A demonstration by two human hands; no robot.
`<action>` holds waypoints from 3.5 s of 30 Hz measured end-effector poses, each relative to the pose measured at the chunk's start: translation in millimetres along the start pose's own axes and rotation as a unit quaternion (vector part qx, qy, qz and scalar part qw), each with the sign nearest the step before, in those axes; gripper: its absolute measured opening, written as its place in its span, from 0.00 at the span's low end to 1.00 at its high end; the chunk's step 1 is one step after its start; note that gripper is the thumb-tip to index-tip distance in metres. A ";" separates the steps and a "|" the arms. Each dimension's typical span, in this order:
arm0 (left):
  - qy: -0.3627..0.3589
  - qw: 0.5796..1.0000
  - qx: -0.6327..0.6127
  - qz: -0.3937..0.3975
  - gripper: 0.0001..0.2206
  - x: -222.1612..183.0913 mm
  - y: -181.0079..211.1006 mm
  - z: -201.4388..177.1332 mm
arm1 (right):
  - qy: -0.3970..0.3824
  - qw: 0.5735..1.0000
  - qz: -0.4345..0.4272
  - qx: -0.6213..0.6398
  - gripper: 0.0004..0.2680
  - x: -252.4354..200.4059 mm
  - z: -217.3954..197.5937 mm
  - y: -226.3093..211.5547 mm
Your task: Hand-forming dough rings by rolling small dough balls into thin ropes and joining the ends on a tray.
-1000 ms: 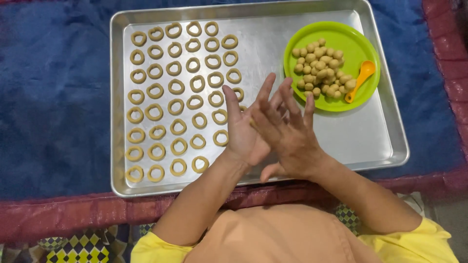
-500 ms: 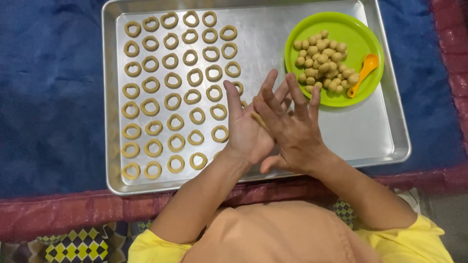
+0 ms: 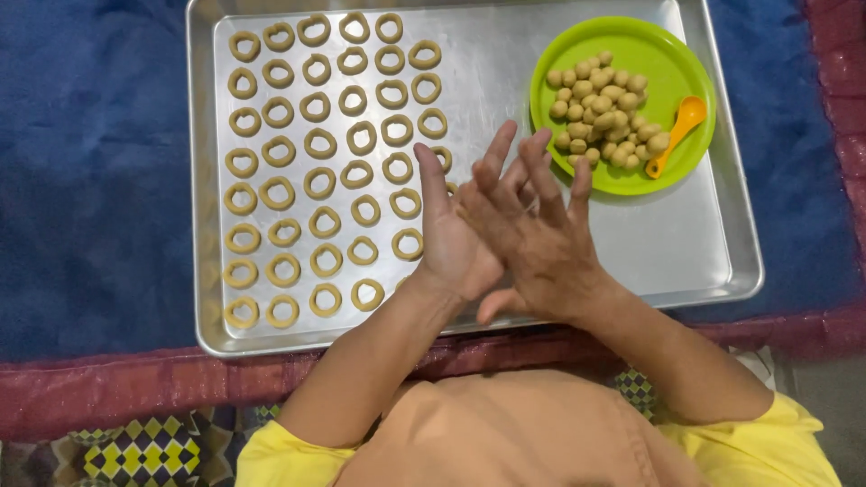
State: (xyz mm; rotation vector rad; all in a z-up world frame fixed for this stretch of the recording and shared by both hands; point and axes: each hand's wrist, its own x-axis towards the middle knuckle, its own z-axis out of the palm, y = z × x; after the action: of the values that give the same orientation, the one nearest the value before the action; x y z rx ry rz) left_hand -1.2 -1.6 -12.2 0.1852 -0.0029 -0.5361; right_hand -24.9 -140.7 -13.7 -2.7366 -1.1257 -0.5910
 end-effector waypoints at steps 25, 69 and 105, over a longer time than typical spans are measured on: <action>-0.055 0.965 0.232 0.106 0.36 1.3 -1.9 5.7 | 0.179 0.888 0.166 0.390 0.04 36.5 -36.3 4.6; 0.111 0.218 0.957 0.155 0.06 43.8 51.5 -13.1 | -0.184 0.959 0.216 -0.006 0.02 47.4 24.9 80.9; -0.062 0.169 0.929 0.324 0.05 43.9 54.5 -36.7 | -0.139 0.984 0.114 -0.006 0.05 47.6 51.8 82.6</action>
State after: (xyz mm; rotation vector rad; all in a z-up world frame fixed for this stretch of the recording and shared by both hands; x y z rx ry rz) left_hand 66.1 28.6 -40.7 2.5392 -0.9556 0.7486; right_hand 79.4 -155.5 -39.4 -2.9684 -0.8354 -0.1918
